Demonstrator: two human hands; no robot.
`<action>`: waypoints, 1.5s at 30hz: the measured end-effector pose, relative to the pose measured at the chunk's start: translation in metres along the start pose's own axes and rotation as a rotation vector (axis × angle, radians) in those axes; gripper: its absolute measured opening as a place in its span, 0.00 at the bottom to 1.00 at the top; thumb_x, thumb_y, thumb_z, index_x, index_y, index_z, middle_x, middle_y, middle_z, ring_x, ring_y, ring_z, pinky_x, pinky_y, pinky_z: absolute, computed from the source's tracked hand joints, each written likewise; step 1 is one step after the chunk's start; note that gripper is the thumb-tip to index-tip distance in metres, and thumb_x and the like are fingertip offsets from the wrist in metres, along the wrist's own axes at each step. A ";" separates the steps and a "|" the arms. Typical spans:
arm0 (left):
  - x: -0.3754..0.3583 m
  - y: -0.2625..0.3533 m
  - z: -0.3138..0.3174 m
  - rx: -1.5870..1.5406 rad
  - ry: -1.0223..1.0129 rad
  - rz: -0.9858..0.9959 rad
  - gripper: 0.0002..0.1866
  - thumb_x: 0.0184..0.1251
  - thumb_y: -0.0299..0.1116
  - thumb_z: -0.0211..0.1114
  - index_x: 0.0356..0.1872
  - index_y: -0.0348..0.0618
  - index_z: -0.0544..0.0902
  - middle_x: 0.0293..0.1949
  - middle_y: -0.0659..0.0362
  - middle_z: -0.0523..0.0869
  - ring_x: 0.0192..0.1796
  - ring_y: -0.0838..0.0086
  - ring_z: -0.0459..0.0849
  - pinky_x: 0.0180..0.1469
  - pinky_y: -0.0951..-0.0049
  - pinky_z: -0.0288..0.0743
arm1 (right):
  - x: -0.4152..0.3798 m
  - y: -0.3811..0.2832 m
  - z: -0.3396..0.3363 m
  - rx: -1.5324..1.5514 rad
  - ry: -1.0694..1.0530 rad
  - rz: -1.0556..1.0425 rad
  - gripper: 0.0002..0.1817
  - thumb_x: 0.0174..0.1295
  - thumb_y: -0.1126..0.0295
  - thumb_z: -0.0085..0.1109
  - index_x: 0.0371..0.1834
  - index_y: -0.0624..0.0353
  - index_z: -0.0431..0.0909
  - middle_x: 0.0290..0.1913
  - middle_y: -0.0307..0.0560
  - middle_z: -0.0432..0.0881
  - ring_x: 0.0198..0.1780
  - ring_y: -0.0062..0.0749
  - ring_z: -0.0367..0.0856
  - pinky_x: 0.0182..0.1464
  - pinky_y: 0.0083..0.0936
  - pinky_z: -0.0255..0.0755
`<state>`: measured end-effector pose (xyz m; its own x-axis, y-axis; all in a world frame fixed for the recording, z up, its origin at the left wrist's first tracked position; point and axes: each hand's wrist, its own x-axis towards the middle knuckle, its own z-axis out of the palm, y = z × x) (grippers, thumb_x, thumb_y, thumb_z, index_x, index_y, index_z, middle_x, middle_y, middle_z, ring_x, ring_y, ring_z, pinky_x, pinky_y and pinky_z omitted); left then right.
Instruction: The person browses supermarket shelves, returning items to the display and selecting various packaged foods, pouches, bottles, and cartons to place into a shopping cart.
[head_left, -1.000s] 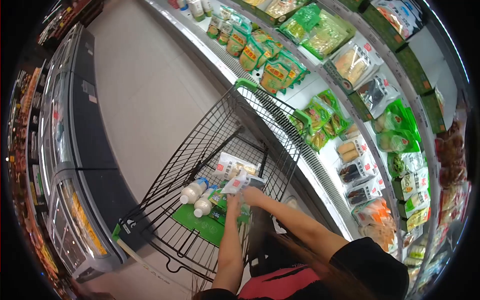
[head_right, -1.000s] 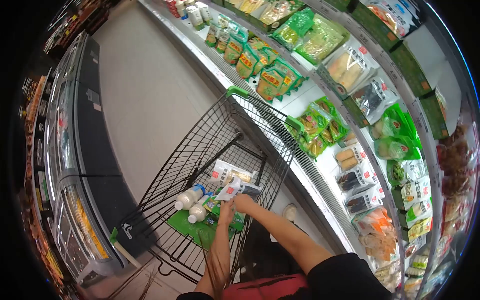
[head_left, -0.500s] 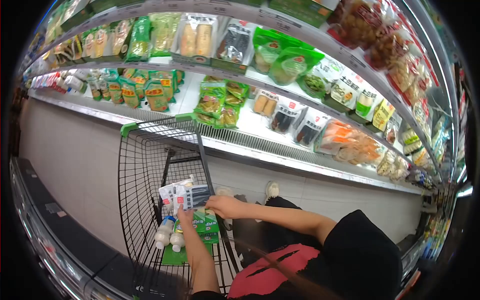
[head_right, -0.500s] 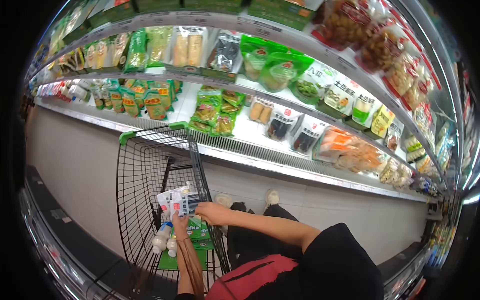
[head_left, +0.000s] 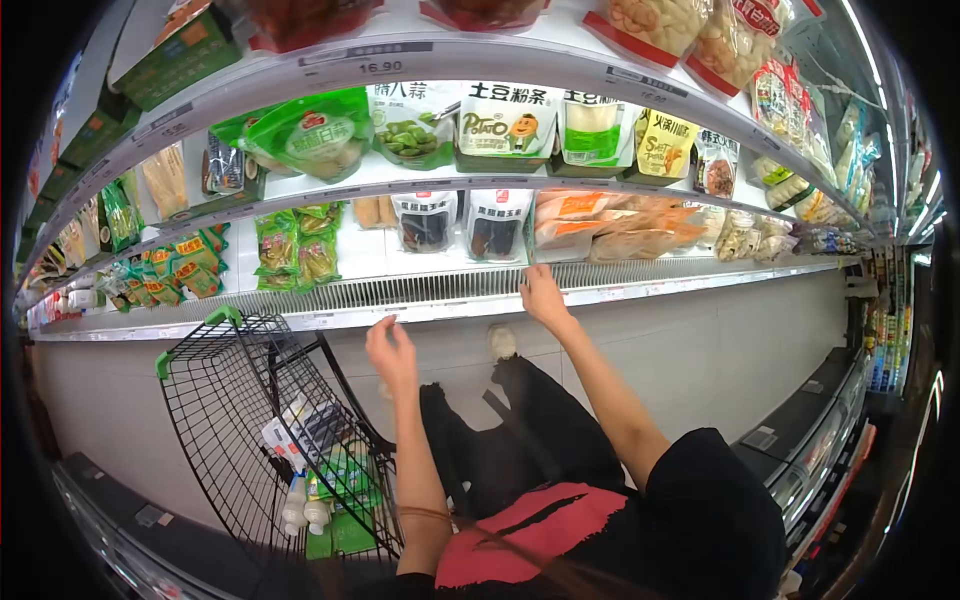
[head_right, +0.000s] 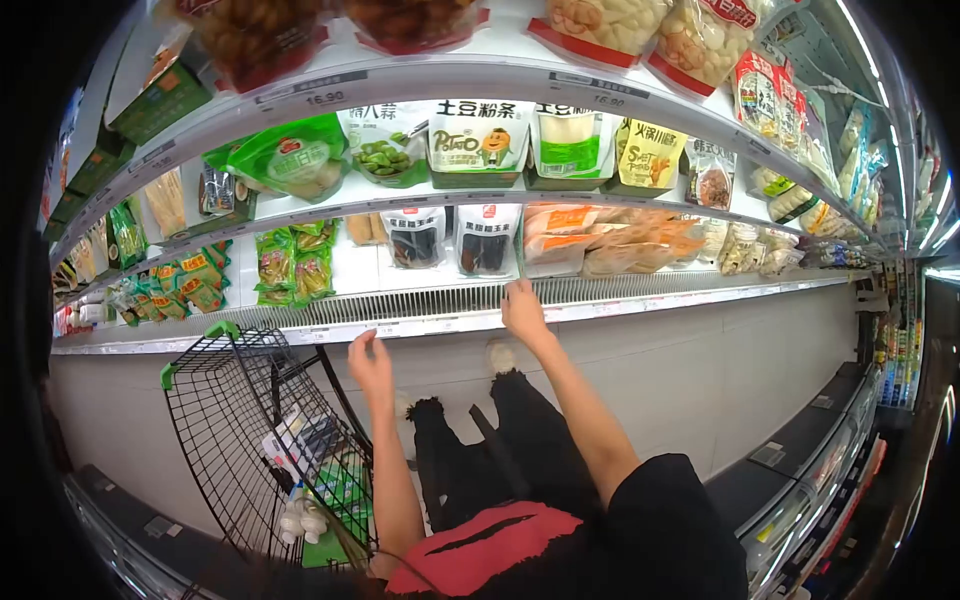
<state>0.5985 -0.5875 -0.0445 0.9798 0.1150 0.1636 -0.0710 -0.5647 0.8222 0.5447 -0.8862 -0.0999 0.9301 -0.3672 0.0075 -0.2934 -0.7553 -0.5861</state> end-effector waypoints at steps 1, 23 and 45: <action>-0.001 0.022 0.041 -0.097 -0.081 0.031 0.10 0.62 0.22 0.60 0.45 0.37 0.83 0.43 0.49 0.83 0.48 0.55 0.81 0.53 0.61 0.73 | 0.014 0.027 -0.020 -0.051 0.118 -0.011 0.18 0.55 0.77 0.59 0.51 0.65 0.75 0.57 0.68 0.71 0.53 0.63 0.76 0.55 0.48 0.73; -0.027 0.110 0.219 -0.544 -0.962 -0.206 0.34 0.51 0.33 0.79 0.61 0.38 0.75 0.54 0.55 0.83 0.57 0.71 0.80 0.60 0.69 0.73 | 0.069 0.027 -0.203 0.059 -0.198 -0.255 0.04 0.56 0.73 0.57 0.32 0.60 0.80 0.27 0.56 0.80 0.36 0.58 0.81 0.36 0.47 0.73; -0.110 -0.008 -0.229 -1.400 0.215 -0.567 0.29 0.67 0.30 0.69 0.66 0.37 0.69 0.61 0.55 0.78 0.61 0.69 0.77 0.63 0.65 0.73 | -0.081 -0.351 -0.048 0.441 -1.071 -0.547 0.38 0.59 0.60 0.70 0.68 0.65 0.61 0.58 0.60 0.78 0.59 0.41 0.79 0.60 0.32 0.72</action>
<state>0.4482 -0.4085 0.0563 0.9018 0.2260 -0.3682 0.0573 0.7822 0.6204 0.5621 -0.6176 0.1438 0.6789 0.7062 -0.2008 0.0883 -0.3500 -0.9326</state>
